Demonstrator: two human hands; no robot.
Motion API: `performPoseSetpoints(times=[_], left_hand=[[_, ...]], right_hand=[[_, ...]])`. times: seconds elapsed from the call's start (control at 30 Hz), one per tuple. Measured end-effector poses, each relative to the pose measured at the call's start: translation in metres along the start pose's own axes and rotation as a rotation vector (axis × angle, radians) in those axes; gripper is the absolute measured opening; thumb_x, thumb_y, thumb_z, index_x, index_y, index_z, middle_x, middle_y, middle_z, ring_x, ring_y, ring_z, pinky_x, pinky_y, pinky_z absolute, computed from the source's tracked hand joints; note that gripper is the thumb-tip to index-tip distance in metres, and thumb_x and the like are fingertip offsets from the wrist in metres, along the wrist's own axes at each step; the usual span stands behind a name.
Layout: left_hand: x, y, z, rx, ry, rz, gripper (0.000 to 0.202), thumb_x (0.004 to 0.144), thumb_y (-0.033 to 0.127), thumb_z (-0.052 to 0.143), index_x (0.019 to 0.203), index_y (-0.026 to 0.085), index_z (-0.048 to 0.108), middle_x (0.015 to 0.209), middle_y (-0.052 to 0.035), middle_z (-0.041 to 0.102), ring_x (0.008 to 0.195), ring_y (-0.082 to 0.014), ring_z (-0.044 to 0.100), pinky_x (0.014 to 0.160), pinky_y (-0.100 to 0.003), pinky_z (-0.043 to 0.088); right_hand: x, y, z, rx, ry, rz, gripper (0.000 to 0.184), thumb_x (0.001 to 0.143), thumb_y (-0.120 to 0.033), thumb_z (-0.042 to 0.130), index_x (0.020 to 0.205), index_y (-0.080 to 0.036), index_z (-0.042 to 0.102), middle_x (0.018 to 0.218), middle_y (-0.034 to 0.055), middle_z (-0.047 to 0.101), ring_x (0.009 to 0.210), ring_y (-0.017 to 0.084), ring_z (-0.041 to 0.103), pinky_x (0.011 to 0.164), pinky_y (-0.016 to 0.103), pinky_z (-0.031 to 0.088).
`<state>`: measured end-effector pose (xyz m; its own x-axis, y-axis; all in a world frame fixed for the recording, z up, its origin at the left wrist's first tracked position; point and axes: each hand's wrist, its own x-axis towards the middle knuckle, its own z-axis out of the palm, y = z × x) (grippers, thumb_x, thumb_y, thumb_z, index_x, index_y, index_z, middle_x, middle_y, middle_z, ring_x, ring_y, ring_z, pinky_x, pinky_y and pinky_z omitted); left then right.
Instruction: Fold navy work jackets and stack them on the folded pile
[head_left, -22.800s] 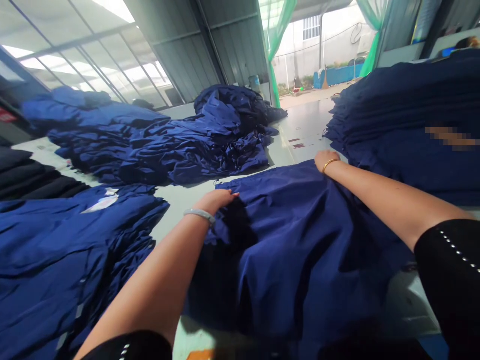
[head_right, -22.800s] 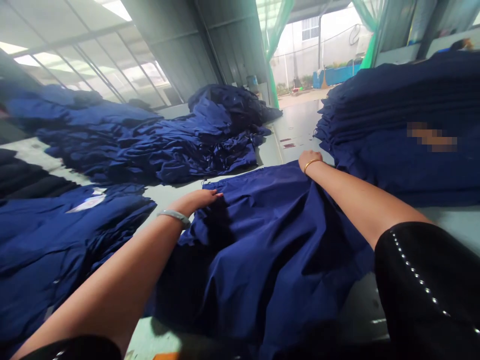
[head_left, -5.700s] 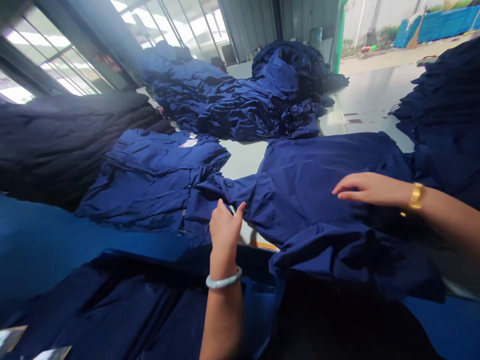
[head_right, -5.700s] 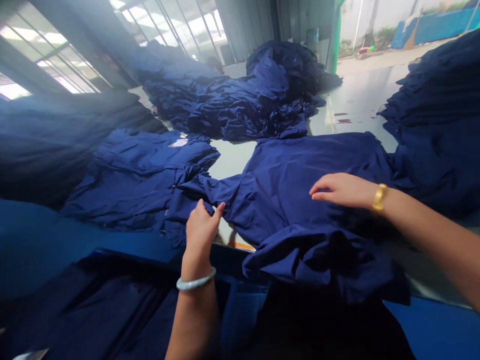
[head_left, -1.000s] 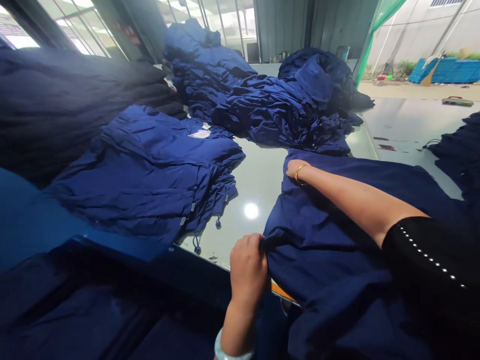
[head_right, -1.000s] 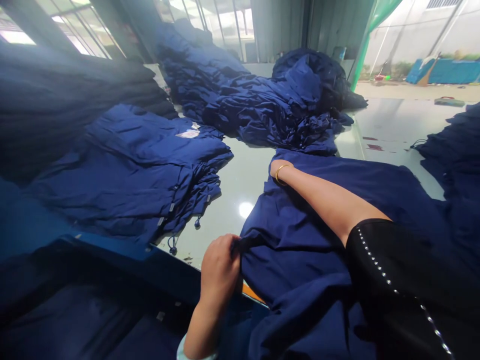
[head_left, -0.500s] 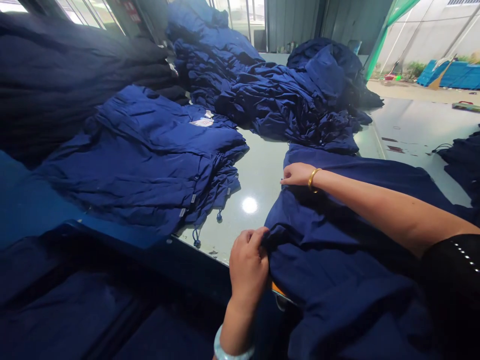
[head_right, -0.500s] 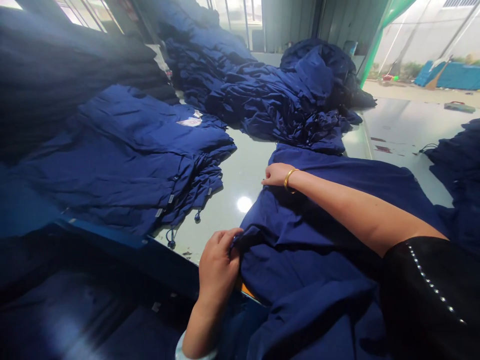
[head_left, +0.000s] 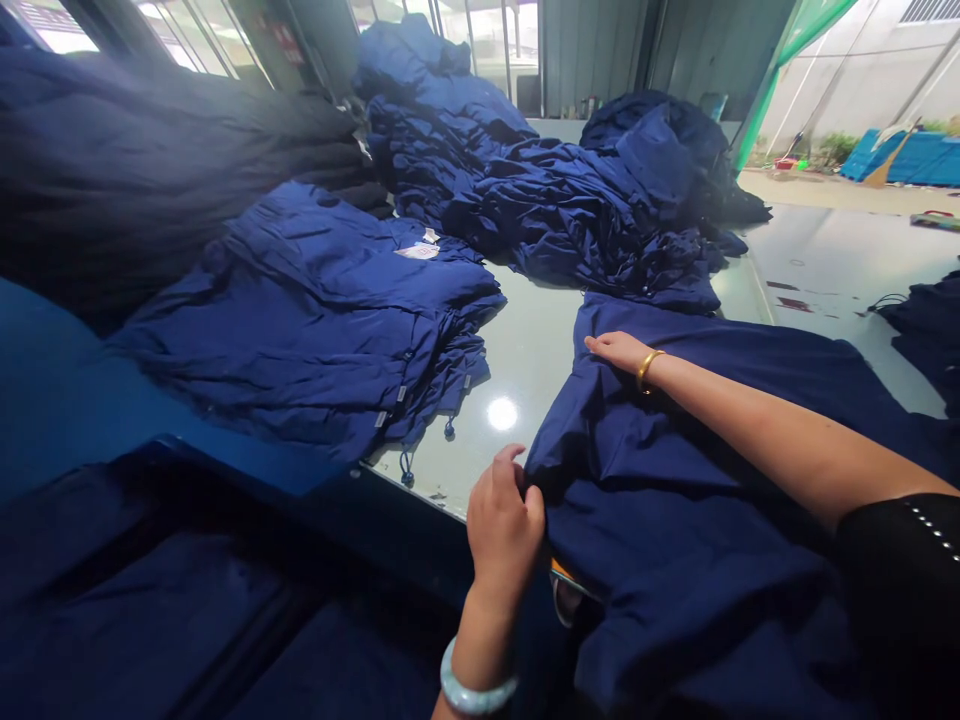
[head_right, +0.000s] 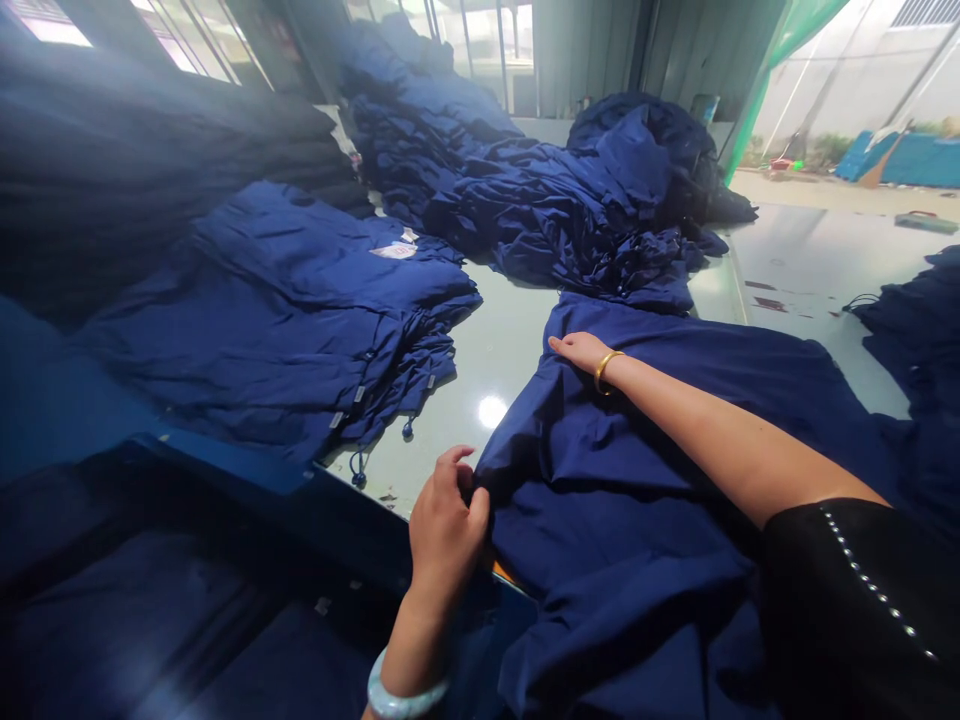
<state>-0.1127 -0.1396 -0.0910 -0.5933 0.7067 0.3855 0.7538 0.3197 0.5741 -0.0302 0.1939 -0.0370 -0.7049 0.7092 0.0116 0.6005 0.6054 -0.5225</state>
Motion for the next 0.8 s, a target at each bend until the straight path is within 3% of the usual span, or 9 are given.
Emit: performPoseSetpoints(times=[0.1,0.17,0.23,0.3,0.43,0.5,0.6,0.7,0.8], left_hand=[[0.001,0.004,-0.002,0.012,-0.049,0.04,0.059,0.085,0.011,0.056,0.141,0.026,0.065,0.099,-0.0056,0.074,0.097,-0.0256,0.07,0.091,-0.039,0.055],[0.003,0.007,-0.004,0.022,-0.07,0.049,0.051,0.089,0.014,0.057,0.136,0.026,0.07,0.104,-0.0069,0.076,0.101,-0.0269,0.07,0.093,-0.04,0.055],[0.005,0.008,-0.005,0.02,-0.072,0.04,0.044,0.093,0.017,0.056,0.133,0.025,0.071,0.108,-0.0079,0.077,0.104,-0.0279,0.07,0.094,-0.041,0.056],[0.006,0.008,-0.005,0.008,-0.06,0.031,0.041,0.095,0.016,0.052,0.131,0.022,0.072,0.11,-0.0092,0.077,0.106,-0.0282,0.07,0.095,-0.042,0.056],[0.006,0.007,-0.003,0.044,0.036,0.018,0.037,0.093,0.01,0.049,0.118,0.019,0.074,0.106,-0.0131,0.072,0.106,-0.0305,0.067,0.098,-0.046,0.055],[0.005,0.007,0.0,0.068,0.108,0.02,0.035,0.092,0.008,0.048,0.117,0.018,0.07,0.11,-0.0152,0.07,0.11,-0.0317,0.065,0.103,-0.049,0.053],[0.005,0.005,0.002,0.068,0.166,0.023,0.036,0.09,0.009,0.051,0.123,0.018,0.064,0.115,-0.015,0.069,0.114,-0.0311,0.065,0.106,-0.049,0.051],[0.008,0.002,-0.001,0.079,0.084,0.023,0.032,0.089,0.009,0.053,0.116,0.021,0.065,0.105,-0.011,0.07,0.105,-0.0296,0.068,0.098,-0.045,0.054],[0.015,0.0,-0.008,0.138,-0.014,0.019,0.024,0.09,0.009,0.05,0.101,0.023,0.066,0.096,-0.0092,0.071,0.099,-0.029,0.069,0.091,-0.042,0.054]], right_hand=[[0.001,0.0,-0.002,0.008,-0.13,-0.022,0.059,0.09,-0.075,0.06,0.066,-0.021,0.06,0.059,-0.0029,0.049,0.062,0.014,0.045,0.06,0.028,0.037],[0.003,-0.002,-0.001,0.017,-0.204,-0.075,0.055,0.082,-0.071,0.072,0.064,-0.021,0.06,0.06,-0.004,0.052,0.063,0.014,0.049,0.062,0.028,0.04],[0.005,-0.004,0.0,0.036,-0.209,-0.115,0.042,0.084,-0.061,0.074,0.071,-0.021,0.069,0.071,-0.0023,0.065,0.073,0.017,0.06,0.071,0.028,0.048],[0.006,-0.007,0.0,0.055,-0.148,-0.118,0.026,0.09,-0.047,0.072,0.094,-0.023,0.079,0.094,0.0009,0.077,0.091,0.019,0.068,0.087,0.028,0.053],[0.002,-0.011,-0.012,0.052,0.042,-0.032,0.042,0.102,-0.029,0.057,0.139,-0.016,0.071,0.121,0.0121,0.079,0.11,0.021,0.072,0.106,0.036,0.051],[-0.009,-0.012,-0.023,-0.014,0.126,-0.077,0.043,0.105,-0.03,0.05,0.138,-0.013,0.072,0.128,0.0159,0.077,0.119,0.025,0.069,0.112,0.04,0.048],[-0.042,-0.008,-0.032,-0.182,0.122,-0.349,0.046,0.109,-0.042,0.045,0.129,-0.018,0.079,0.137,0.0134,0.075,0.134,0.028,0.063,0.119,0.042,0.042],[-0.078,0.009,-0.023,-0.287,-0.011,-0.483,0.057,0.11,-0.05,0.037,0.152,-0.022,0.064,0.158,0.0115,0.061,0.149,0.028,0.052,0.128,0.049,0.032],[-0.094,0.037,-0.009,-0.381,-0.11,-0.366,0.063,0.109,-0.051,0.038,0.168,-0.028,0.041,0.173,0.0096,0.04,0.161,0.029,0.036,0.131,0.062,0.02]])
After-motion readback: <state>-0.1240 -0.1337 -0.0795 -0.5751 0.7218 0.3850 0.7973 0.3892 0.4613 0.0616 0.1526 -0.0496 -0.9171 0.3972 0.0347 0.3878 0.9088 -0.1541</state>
